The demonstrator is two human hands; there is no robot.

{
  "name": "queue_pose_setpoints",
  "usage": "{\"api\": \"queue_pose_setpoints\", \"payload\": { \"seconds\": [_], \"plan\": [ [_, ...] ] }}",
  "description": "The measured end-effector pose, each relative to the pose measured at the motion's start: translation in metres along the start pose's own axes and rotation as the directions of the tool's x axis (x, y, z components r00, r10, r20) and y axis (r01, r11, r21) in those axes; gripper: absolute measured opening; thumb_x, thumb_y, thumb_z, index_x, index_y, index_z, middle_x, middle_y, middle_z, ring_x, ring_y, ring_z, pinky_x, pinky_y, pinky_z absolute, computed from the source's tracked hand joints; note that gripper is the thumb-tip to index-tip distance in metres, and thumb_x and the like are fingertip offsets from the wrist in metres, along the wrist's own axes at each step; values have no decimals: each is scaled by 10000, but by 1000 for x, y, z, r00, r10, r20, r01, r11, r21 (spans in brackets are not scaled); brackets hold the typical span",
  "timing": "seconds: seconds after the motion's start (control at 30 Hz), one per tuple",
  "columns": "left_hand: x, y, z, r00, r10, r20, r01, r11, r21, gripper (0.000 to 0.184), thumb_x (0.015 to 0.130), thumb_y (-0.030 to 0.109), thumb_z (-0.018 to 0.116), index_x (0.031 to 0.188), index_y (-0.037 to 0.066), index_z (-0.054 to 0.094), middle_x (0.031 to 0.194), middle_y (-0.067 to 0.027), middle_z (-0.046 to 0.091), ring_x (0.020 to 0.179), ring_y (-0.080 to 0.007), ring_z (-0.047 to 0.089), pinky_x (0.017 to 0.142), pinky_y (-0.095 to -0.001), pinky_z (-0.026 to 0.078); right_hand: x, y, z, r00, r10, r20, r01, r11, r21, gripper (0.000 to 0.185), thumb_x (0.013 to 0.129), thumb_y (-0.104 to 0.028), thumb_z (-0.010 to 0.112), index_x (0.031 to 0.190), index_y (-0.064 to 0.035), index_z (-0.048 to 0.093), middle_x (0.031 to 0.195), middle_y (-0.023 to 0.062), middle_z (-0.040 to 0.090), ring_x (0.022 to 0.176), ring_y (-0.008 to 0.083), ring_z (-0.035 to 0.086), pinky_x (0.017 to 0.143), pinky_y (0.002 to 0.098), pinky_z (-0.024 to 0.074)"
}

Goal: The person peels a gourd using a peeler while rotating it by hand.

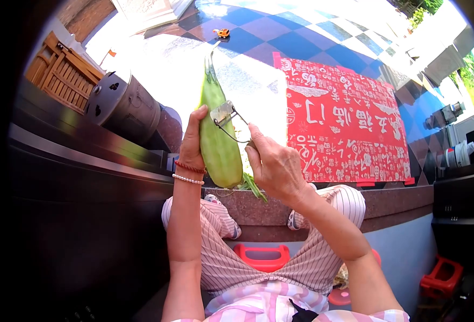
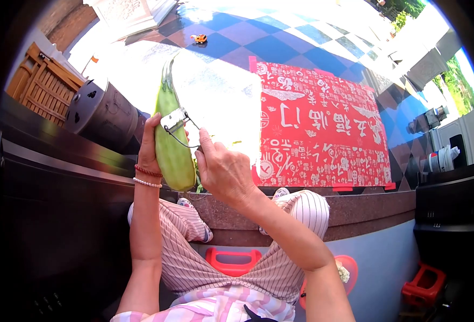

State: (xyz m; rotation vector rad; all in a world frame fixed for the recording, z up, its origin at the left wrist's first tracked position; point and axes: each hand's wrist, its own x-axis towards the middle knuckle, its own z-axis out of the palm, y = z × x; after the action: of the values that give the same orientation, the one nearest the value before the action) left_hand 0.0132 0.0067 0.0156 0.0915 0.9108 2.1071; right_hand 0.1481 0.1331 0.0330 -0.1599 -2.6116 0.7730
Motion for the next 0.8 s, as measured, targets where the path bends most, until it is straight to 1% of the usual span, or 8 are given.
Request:
{"api": "queue_pose_setpoints", "payload": {
  "seconds": [0.2, 0.27, 0.47, 0.5, 0.53, 0.6, 0.67, 0.8],
  "plan": [
    [14, 9, -27, 995, 51, -89, -65, 984, -165, 460, 839, 432, 538, 1023, 12, 567, 879, -113, 645, 771, -218, 643, 701, -345, 549, -6, 2, -28, 997, 50, 53, -57, 987, 147, 328, 833, -152, 542, 1124, 0, 552, 631, 150, 581, 529, 279, 574, 508, 370, 423],
    [6, 13, -24, 995, 36, -93, -50, 987, -155, 476, 824, 471, 568, 1000, 29, 596, 875, -118, 648, 770, -221, 645, 710, -361, 554, -2, 10, -34, 989, 140, 46, -145, 978, 148, 325, 853, -169, 526, 1124, 11, 531, 733, 167, 614, 601, 312, 601, 521, 404, 444],
    [5, 0, -4, 991, 61, -119, -81, 981, -175, 512, 804, 530, 584, 978, 50, 621, 835, -134, 667, 688, -221, 656, 673, -345, 567, 3, 19, -8, 947, 134, -291, -13, 924, 382, 377, 864, -116, 532, 1215, 10, 473, 770, 228, 595, 695, 383, 590, 590, 403, 452],
    [10, -1, -18, 994, 63, -87, -77, 983, -168, 523, 802, 537, 581, 991, 51, 619, 842, -131, 668, 700, -220, 656, 671, -344, 566, 6, 28, 3, 947, 310, 82, -320, 915, 247, 312, 886, -203, 494, 1124, -3, 511, 777, 250, 594, 728, 410, 584, 634, 448, 455],
    [15, -3, -31, 995, 71, -64, -81, 984, -156, 535, 799, 543, 577, 1004, 51, 618, 848, -129, 668, 711, -219, 656, 669, -344, 564, 7, 54, 35, 867, 381, 321, -460, 859, 226, 298, 898, -273, 453, 1016, -10, 527, 770, 267, 590, 754, 428, 578, 668, 480, 446],
    [16, -2, -38, 985, 145, -97, -152, 986, -63, 542, 807, 546, 567, 1067, 71, 588, 927, -96, 652, 836, -201, 628, 731, -324, 535, 8, 30, 18, 859, 446, 252, -503, 829, 245, 293, 898, -272, 452, 978, -3, 537, 797, 255, 594, 776, 424, 576, 697, 464, 446],
    [13, -3, -29, 980, 160, -115, -178, 969, -173, 553, 828, 548, 537, 1093, 64, 566, 940, -88, 636, 842, -197, 607, 758, -322, 513, 11, 36, 27, 912, 387, 133, -406, 816, 411, 290, 902, -264, 454, 1013, -10, 538, 834, 247, 597, 802, 410, 582, 707, 445, 451],
    [0, -3, -1, 974, 119, -194, -142, 983, -113, 662, 796, 647, 485, 1111, 67, 540, 966, -70, 629, 827, -186, 616, 757, -370, 519, 9, 36, 27, 911, 376, 172, -411, 780, 473, 281, 900, -242, 469, 1047, -14, 542, 847, 238, 600, 829, 384, 596, 714, 412, 457]
  ]
}}
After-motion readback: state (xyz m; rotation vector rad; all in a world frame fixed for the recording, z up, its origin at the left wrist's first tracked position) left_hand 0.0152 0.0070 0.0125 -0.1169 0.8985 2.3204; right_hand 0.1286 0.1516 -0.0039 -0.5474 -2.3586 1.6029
